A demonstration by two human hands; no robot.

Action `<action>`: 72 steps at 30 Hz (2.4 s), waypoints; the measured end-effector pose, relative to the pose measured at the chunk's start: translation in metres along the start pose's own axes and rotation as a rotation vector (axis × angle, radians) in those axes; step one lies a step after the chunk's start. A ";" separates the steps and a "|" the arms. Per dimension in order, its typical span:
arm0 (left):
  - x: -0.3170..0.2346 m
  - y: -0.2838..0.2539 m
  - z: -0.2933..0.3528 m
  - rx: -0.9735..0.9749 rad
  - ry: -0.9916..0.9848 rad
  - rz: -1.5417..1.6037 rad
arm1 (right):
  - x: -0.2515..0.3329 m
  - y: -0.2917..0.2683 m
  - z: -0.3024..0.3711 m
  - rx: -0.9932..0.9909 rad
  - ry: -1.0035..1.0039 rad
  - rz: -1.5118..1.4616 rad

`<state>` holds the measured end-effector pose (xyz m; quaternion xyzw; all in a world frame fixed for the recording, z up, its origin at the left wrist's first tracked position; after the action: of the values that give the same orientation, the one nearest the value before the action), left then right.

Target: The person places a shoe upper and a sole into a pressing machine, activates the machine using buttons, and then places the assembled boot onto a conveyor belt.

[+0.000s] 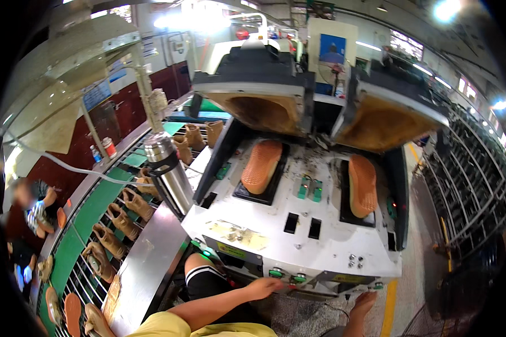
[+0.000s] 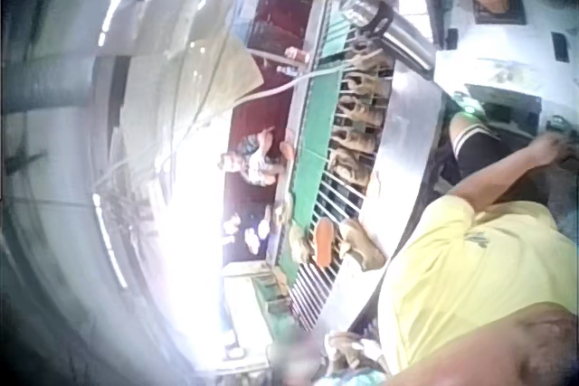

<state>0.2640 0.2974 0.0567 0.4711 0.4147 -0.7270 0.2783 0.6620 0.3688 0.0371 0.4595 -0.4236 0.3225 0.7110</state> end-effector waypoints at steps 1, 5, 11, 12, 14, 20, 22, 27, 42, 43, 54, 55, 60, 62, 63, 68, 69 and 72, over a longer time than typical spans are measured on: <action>0.004 -0.011 0.028 -0.113 -0.079 0.126 | -0.025 -0.002 0.016 0.037 -0.034 0.294; 0.008 -0.067 0.202 -0.952 -0.388 -0.107 | -0.076 0.112 0.123 0.768 0.041 0.914; 0.022 -0.025 0.534 -1.750 -0.714 -0.656 | -0.029 0.378 0.193 1.320 -1.015 0.769; 0.004 -0.005 0.567 -1.815 -0.793 -0.636 | -0.029 0.417 0.177 1.173 -1.053 0.735; -0.041 0.050 0.620 -1.928 -0.934 -0.549 | -0.031 0.501 0.128 1.101 -1.038 0.759; 0.008 0.210 0.672 -1.955 -0.795 0.211 | 0.012 0.651 0.059 0.430 -0.678 1.700; 0.030 0.208 0.650 -1.851 -0.714 0.360 | -0.016 0.656 0.019 0.267 -0.549 1.794; 0.079 0.151 0.639 -2.082 -0.572 0.356 | -0.052 0.663 -0.030 0.161 -0.395 1.803; 0.166 -0.086 0.631 -2.264 -0.619 0.213 | -0.034 0.598 -0.030 0.221 -0.871 1.256; 0.174 -0.100 0.631 -2.258 -0.590 0.226 | -0.030 0.583 -0.026 0.216 -0.915 1.201; 0.196 -0.120 0.635 -2.024 -0.667 0.185 | -0.055 0.424 0.004 0.830 -0.752 0.485; 0.191 -0.115 0.626 -2.013 -0.675 0.279 | -0.058 0.420 0.002 0.932 -0.654 0.348; 0.091 -0.043 0.510 -1.706 -0.139 0.333 | -0.102 0.460 0.172 1.558 0.008 -0.178; 0.049 -0.022 0.471 -1.414 0.209 0.433 | -0.106 0.485 0.290 1.764 0.390 -0.136; 0.031 -0.017 0.459 -1.327 0.391 0.378 | -0.102 0.491 0.347 1.900 0.543 -0.083; 0.037 0.053 0.547 -1.934 0.613 0.889 | -0.099 0.519 0.545 2.841 0.126 0.692; 0.030 0.072 0.583 -2.102 0.553 0.661 | -0.090 0.519 0.565 2.949 -0.062 0.680; -0.013 0.117 0.634 -2.464 -0.023 0.314 | -0.078 0.520 0.579 3.097 -0.386 0.644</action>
<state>0.0746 -0.3094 0.1626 -0.0659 0.7576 0.1837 0.6228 0.0098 0.0197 0.2911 -0.6338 -0.1439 -0.4922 0.5790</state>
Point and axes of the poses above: each hand's wrist, its own z-axis away from the middle knuckle, its own y-axis out of the palm, x = y × z, the point moved 1 cm from there along -z, towards the middle knuckle, and after that the axes turned 15 degrees about x, right-handed, at the moved point
